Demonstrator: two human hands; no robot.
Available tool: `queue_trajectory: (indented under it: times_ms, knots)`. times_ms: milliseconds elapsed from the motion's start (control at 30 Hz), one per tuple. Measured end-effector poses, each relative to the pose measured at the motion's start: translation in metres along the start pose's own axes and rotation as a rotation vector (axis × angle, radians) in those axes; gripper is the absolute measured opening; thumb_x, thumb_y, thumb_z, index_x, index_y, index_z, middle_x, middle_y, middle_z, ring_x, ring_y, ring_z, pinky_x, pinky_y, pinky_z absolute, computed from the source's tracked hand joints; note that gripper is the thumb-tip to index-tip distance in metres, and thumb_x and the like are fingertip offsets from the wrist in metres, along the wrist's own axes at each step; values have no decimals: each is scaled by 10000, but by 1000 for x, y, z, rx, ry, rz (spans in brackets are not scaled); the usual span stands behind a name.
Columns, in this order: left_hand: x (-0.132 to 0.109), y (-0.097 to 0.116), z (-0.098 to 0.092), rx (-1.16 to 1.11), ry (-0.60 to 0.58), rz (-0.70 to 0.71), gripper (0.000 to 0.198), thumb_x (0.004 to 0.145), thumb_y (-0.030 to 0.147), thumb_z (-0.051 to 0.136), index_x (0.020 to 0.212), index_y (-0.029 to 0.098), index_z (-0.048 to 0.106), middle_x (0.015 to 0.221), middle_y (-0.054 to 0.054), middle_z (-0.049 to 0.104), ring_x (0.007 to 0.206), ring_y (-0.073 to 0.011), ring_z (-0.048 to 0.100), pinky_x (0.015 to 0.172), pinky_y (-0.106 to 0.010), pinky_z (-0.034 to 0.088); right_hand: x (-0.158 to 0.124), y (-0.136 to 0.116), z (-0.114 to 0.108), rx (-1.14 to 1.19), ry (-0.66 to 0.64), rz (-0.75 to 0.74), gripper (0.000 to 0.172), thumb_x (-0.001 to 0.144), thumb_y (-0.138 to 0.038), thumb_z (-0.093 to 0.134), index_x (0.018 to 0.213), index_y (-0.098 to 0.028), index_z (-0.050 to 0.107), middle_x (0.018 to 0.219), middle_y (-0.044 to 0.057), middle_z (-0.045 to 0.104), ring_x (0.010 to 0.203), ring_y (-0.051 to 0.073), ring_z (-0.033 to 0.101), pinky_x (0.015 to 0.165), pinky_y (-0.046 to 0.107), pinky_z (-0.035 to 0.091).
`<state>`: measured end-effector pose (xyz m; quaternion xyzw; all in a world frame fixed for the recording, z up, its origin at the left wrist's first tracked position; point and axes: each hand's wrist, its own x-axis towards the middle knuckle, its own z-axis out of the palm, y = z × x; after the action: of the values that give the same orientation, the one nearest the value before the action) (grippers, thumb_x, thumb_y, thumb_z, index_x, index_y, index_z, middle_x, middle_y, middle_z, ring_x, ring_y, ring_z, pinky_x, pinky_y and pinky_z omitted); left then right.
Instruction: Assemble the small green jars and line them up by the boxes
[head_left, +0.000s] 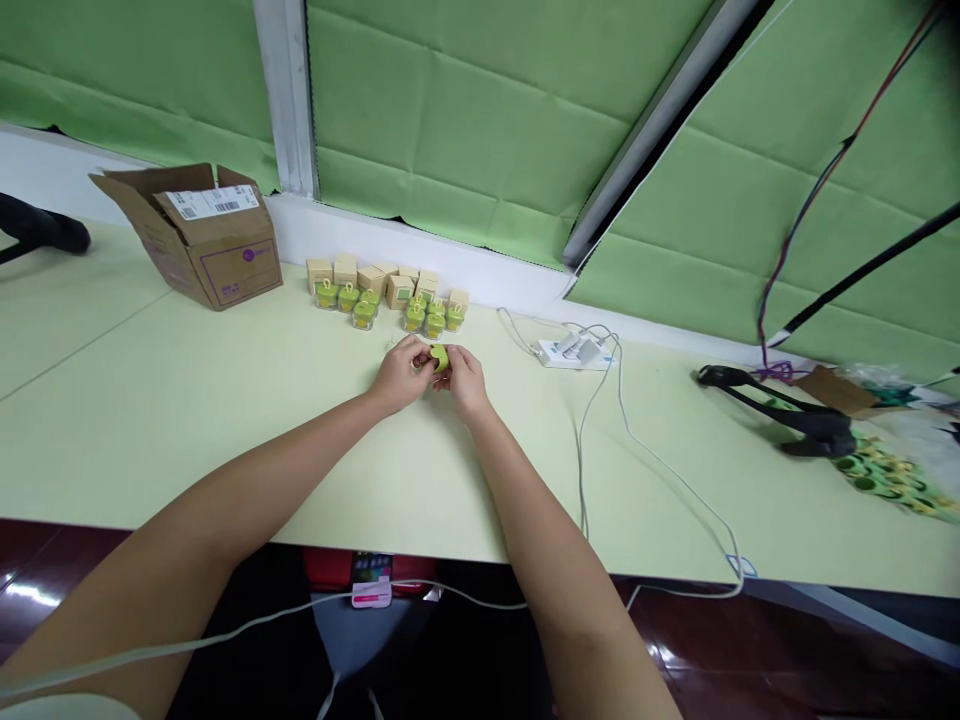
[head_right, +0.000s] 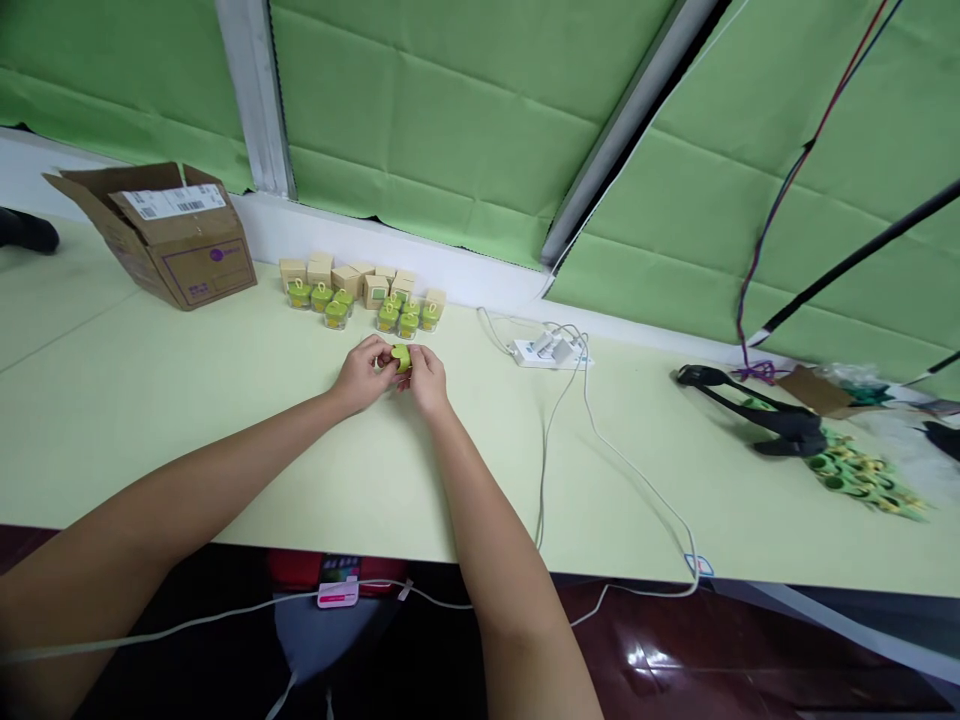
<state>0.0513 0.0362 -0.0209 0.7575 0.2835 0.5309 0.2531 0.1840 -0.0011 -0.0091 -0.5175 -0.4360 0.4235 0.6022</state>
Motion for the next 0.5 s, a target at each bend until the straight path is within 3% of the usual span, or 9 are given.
queue_trajectory:
  times_ms: [133, 500]
  knots:
    - [1, -4, 1, -18, 29, -30, 139, 820, 82, 592, 755, 203, 567, 801, 0, 520, 723, -143, 528, 678, -286, 464, 1, 0, -2, 37, 38, 64, 290, 866, -501, 704, 890, -226, 615, 757, -25, 668, 511, 106, 611, 453, 228, 490]
    - [-2, -9, 3, -6, 10, -53, 111, 831, 118, 611, 757, 196, 583, 791, 1, 528, 716, -142, 530, 665, -281, 451, -1, 4, -2, 30, 93, -8, 262, 799, -453, 734, 867, -210, 665, 736, -42, 646, 553, 87, 542, 474, 214, 448]
